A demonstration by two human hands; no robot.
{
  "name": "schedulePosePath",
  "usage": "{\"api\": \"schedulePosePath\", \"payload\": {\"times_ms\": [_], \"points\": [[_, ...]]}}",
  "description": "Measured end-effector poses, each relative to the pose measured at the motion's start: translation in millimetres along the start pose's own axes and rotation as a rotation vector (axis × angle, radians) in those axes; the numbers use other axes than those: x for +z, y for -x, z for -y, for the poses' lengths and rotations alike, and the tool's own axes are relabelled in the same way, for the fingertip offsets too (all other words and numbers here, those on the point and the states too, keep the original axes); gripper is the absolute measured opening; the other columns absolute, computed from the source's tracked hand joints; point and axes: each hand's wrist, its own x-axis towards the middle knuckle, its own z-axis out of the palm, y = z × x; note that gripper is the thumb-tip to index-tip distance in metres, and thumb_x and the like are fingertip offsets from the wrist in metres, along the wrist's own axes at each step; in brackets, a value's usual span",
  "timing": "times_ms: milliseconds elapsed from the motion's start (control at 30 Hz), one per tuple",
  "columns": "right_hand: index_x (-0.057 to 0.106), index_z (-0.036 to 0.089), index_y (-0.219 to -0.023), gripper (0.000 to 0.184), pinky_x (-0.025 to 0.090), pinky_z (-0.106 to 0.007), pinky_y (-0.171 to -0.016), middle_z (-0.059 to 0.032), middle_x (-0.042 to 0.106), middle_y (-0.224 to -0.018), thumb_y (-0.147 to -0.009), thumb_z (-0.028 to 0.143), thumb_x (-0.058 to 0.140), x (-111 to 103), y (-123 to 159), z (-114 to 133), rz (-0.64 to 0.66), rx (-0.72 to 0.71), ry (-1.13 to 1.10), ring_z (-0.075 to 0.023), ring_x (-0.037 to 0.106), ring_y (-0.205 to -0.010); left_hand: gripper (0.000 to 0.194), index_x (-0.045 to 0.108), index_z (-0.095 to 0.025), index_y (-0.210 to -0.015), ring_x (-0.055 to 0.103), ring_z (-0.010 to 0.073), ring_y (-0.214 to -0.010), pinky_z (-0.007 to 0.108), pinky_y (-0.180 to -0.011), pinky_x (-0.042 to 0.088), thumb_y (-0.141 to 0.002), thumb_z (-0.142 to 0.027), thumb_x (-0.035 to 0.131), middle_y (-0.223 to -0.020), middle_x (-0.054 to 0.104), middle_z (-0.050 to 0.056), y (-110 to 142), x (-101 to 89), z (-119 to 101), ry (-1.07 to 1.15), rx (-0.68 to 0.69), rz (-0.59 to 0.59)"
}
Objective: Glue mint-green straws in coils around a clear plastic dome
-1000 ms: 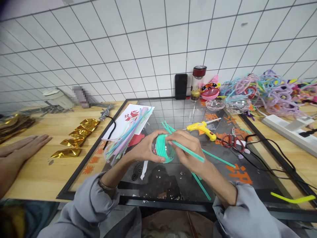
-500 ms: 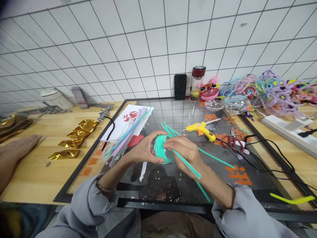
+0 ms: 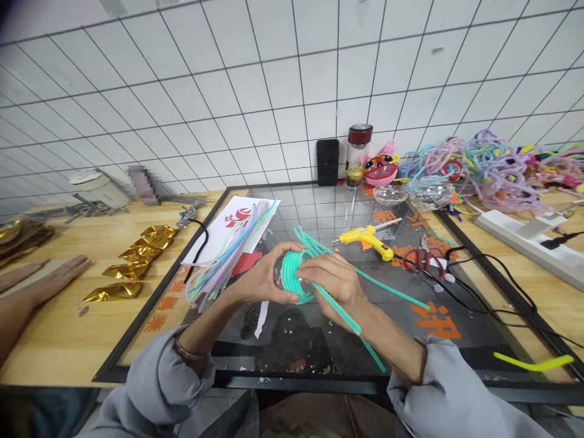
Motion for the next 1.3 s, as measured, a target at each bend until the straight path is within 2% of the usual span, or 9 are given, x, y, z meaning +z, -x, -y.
{"api": "schedulePosePath", "payload": {"times_ms": [567, 833, 967, 1300], "points": [[0.067, 0.02, -0.098, 0.016, 0.054, -0.034, -0.078, -0.0067, 0.076, -0.093, -0.092, 0.011, 0.055, 2.1, 1.3, -1.5, 0.013, -0.018, 0.049, -0.0174, 0.071, -0.086, 0.073, 0.047, -0.022, -0.121, 0.05, 0.0299, -0.131, 0.045, -0.112, 0.038, -0.06, -0.03, 0.086, -0.134, 0.053, 0.011, 0.2, -0.1, 4.0, 0.013, 0.084, 0.013], [0.067, 0.019, -0.097, 0.014, 0.055, -0.034, -0.077, -0.0065, 0.076, -0.091, -0.091, 0.011, 0.057, 0.1, -1.6, -0.2, 0.028, -0.024, 0.047, -0.018, 0.072, -0.087, 0.069, 0.049, -0.023, -0.12, 0.043, 0.0339, -0.139, 0.052, -0.115, 0.033, -0.063, -0.035, 0.086, -0.147, 0.045, 0.017, -0.8, -2.3, 2.5, -0.069, 0.158, -0.009], [0.068, 0.02, -0.098, 0.016, 0.056, -0.034, -0.077, -0.0061, 0.076, -0.091, -0.091, 0.012, 0.055, -0.7, -2.4, -0.2, 0.02, -0.026, 0.047, -0.0186, 0.072, -0.086, 0.07, 0.051, -0.024, -0.12, 0.047, 0.0349, -0.137, 0.053, -0.113, 0.036, -0.061, -0.036, 0.087, -0.146, 0.048, 0.017, -1.5, -2.1, 2.4, -0.072, 0.155, -0.018], [0.067, 0.018, -0.098, 0.015, 0.056, -0.036, -0.076, -0.0072, 0.076, -0.091, -0.092, 0.011, 0.056, 0.3, -0.8, -0.4, 0.035, -0.013, 0.048, -0.0189, 0.072, -0.087, 0.073, 0.05, -0.021, -0.123, 0.055, 0.0314, -0.128, 0.048, -0.111, 0.041, -0.062, -0.036, 0.086, -0.136, 0.057, 0.014, -0.6, -0.9, 6.5, -0.056, 0.176, -0.029]]}}
